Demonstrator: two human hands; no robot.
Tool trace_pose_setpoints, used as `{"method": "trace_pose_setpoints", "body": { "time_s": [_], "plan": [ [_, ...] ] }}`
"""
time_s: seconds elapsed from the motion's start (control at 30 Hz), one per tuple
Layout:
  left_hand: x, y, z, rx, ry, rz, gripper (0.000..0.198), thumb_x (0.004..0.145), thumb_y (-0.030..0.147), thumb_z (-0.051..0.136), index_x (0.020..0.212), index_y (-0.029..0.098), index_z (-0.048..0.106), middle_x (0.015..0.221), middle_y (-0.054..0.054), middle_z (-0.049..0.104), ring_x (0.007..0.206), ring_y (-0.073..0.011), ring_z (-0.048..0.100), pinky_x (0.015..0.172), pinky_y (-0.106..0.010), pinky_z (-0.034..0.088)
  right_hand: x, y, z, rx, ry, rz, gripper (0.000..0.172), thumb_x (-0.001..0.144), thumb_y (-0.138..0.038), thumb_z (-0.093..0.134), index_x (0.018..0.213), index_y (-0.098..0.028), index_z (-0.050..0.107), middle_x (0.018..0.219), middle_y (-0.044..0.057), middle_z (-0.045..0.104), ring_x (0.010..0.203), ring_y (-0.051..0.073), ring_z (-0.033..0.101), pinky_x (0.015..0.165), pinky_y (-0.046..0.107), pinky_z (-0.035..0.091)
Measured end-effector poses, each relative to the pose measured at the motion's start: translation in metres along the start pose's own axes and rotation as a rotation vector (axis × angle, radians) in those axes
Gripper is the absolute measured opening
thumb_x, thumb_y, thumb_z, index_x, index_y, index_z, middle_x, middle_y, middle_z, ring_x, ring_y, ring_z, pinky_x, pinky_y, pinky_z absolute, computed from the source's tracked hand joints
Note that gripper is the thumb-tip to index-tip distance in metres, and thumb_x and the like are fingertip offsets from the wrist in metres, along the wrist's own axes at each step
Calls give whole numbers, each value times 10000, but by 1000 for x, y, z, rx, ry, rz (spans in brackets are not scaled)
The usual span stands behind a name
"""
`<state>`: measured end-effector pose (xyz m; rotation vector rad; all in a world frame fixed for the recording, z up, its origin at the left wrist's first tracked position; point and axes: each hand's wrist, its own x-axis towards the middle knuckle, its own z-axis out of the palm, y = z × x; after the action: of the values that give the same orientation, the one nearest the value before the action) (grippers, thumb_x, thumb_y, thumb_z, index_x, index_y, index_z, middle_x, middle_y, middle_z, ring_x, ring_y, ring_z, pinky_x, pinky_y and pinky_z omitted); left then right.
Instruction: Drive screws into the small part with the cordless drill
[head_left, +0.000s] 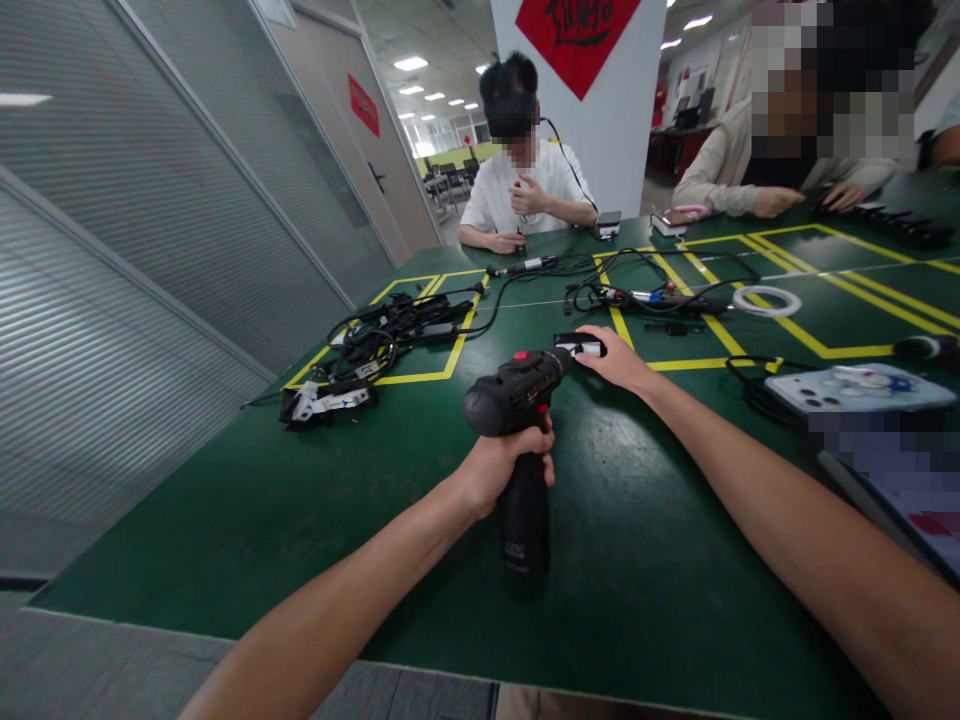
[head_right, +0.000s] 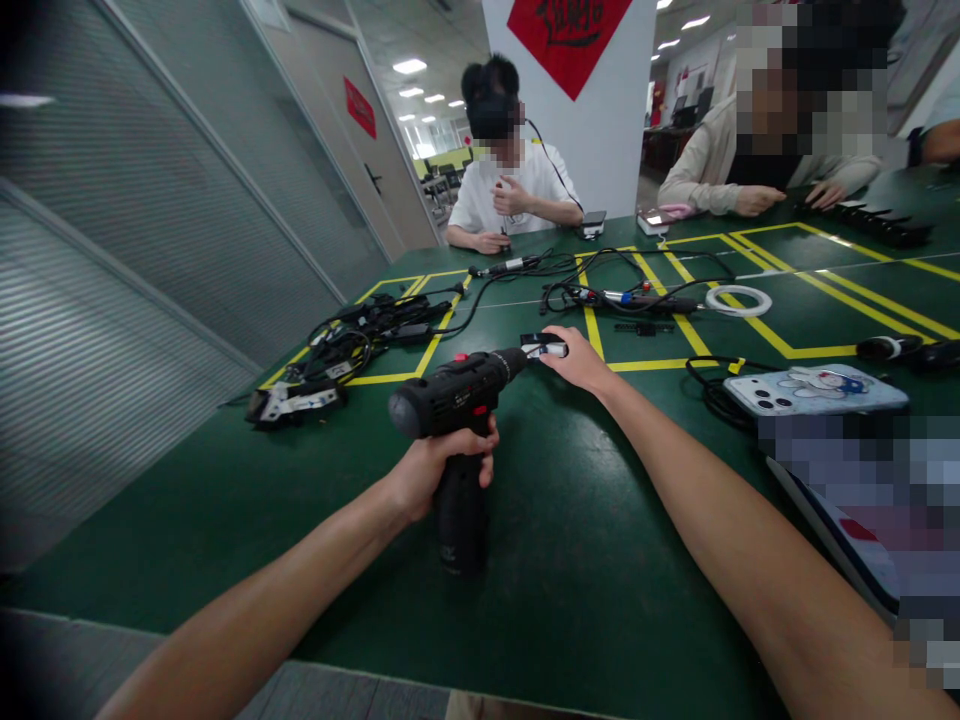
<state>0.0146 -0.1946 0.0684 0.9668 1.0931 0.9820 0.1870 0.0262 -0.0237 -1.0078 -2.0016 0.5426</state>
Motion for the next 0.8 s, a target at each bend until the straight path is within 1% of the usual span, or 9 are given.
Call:
{"method": "trace_pose_setpoints", "body": {
  "time_s": [0.17, 0.3, 0.63, 0.8],
  "plan": [
    [0, 0, 0, 1, 9, -14, 180, 698, 189, 572, 864, 146, 516, 628, 24, 512, 484, -103, 544, 519, -236, 409, 0, -1, 0, -2, -2, 8, 468, 743, -295, 663, 1201, -239, 591, 1131, 73, 577, 1041, 235, 580, 968, 404, 430],
    [0, 2, 1, -8, 16, -35, 202, 691, 191, 577, 878, 144, 517, 627, 19, 525, 481, -105, 542, 517, -237, 412, 0, -1, 0, 3, -2, 4, 471, 739, -296, 666, 1199, -229, 592, 1131, 78, 576, 1044, 238, 578, 972, 406, 427],
    [1, 0, -2, 9, -9, 5, 184, 700, 188, 569, 870, 142, 518, 670, 12, 516, 491, -108, 553, 525, -244, 416, 0, -1, -1, 4, -2, 11, 481, 736, -293, 667, 1207, -233, 590, 1125, 75, 572, 1017, 233, 585, 952, 400, 440],
    [0, 0, -1, 1, -4, -2, 178, 705, 187, 565, 871, 149, 512, 663, 18, 510, 494, -104, 551, 523, -236, 415, 0, -1, 0, 9, -2, 10, 476, 735, -294, 668, 1201, -235, 592, 1106, 70, 573, 991, 227, 591, 941, 401, 448]
  ]
}}
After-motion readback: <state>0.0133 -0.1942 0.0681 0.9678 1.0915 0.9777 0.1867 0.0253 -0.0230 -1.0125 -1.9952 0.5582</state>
